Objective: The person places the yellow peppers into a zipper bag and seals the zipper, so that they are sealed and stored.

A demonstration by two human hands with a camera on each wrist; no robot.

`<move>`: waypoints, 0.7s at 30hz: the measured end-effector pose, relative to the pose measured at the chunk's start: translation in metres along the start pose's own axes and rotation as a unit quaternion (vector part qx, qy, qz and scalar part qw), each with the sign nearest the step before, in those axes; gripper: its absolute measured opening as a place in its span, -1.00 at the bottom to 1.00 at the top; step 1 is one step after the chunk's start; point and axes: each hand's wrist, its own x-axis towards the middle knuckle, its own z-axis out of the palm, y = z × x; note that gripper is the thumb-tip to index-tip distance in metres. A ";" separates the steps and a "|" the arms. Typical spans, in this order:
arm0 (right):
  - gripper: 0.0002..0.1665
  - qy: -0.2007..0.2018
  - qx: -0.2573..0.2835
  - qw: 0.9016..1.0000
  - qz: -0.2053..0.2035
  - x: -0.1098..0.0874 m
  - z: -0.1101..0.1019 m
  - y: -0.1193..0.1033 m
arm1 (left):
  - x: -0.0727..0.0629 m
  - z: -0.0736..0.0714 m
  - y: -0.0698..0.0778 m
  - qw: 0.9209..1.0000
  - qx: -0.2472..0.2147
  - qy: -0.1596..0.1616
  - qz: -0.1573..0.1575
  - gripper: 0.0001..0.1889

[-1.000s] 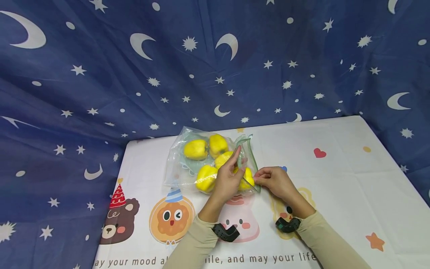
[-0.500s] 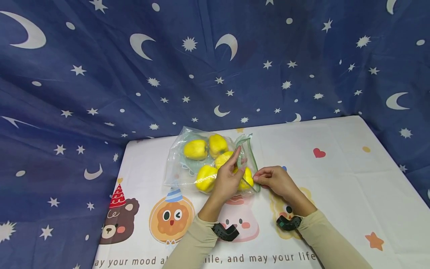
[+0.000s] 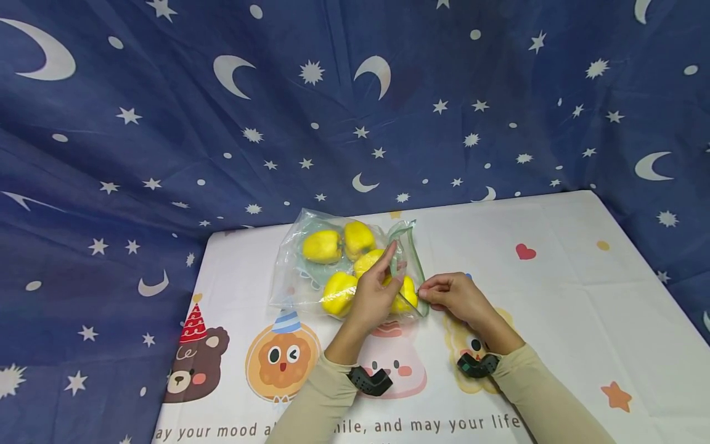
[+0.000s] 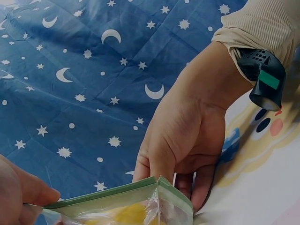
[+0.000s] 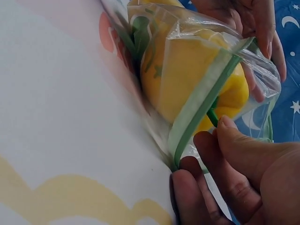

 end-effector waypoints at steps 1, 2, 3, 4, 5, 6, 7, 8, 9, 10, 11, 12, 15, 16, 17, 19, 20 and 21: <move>-0.66 -0.001 0.003 1.000 0.003 0.000 0.000 0.000 | 0.000 0.000 0.000 1.000 0.002 -0.002 0.000 -0.30; -0.66 -0.002 0.007 1.000 0.006 0.000 -0.001 -0.001 | 0.000 0.000 0.001 1.000 0.002 -0.004 -0.001 -0.30; -0.65 -0.004 0.009 1.000 0.006 0.000 -0.002 -0.001 | 0.000 -0.001 0.001 1.000 0.003 -0.006 -0.003 -0.29; -0.64 -0.007 0.012 1.000 0.006 0.000 -0.002 -0.002 | 0.000 -0.001 0.002 1.000 0.003 -0.008 -0.004 -0.29; -0.63 -0.010 0.015 1.000 0.004 0.000 -0.003 -0.002 | 0.000 -0.002 0.003 1.000 0.004 -0.010 -0.006 -0.29; -0.63 -0.011 0.019 1.000 0.002 0.000 -0.005 -0.003 | 0.000 -0.002 0.003 1.000 0.006 -0.011 -0.007 -0.29; -0.62 -0.012 0.023 1.000 0.002 0.001 -0.006 -0.004 | 0.000 -0.002 0.004 1.000 0.009 -0.011 -0.006 -0.30; -0.62 -0.013 0.026 1.000 0.000 0.001 -0.008 -0.005 | 0.000 -0.003 0.004 1.000 0.014 -0.010 -0.006 -0.31; -0.61 -0.013 0.026 1.000 -0.002 0.001 -0.009 -0.006 | 0.000 -0.003 0.004 1.000 0.020 -0.010 -0.005 -0.32; -0.60 -0.011 0.026 1.000 -0.004 0.002 -0.011 -0.007 | 0.000 -0.003 0.004 1.000 0.028 -0.009 -0.002 -0.33; -0.60 -0.008 0.024 1.000 -0.006 0.002 -0.013 -0.008 | 0.000 -0.003 0.004 0.999 0.036 -0.008 0.001 -0.34; -0.60 -0.003 0.022 1.000 -0.008 0.003 -0.015 -0.010 | 0.000 -0.004 0.005 0.999 0.044 -0.007 0.004 -0.34; -0.60 0.007 0.014 1.000 -0.014 0.005 -0.021 -0.015 | 0.001 -0.005 0.006 0.998 0.067 -0.011 0.011 -0.37; -0.60 0.010 0.012 1.000 -0.015 0.006 -0.023 -0.016 | 0.001 -0.005 0.007 0.997 0.074 -0.014 0.013 -0.37; -0.61 0.014 0.011 1.000 -0.017 0.007 -0.024 -0.018 | 0.001 -0.006 0.007 0.997 0.080 -0.017 0.015 -0.38; -0.60 0.020 0.011 1.000 -0.020 0.009 -0.028 -0.023 | 0.001 -0.007 0.009 0.995 0.092 -0.024 0.017 -0.39; -0.57 0.022 0.009 0.999 -0.025 0.010 -0.029 -0.026 | 0.001 -0.008 0.009 0.995 0.098 -0.027 0.017 -0.39; -0.55 0.026 0.011 0.999 -0.026 0.012 -0.030 -0.028 | 0.001 -0.009 0.010 0.994 0.105 -0.030 0.017 -0.38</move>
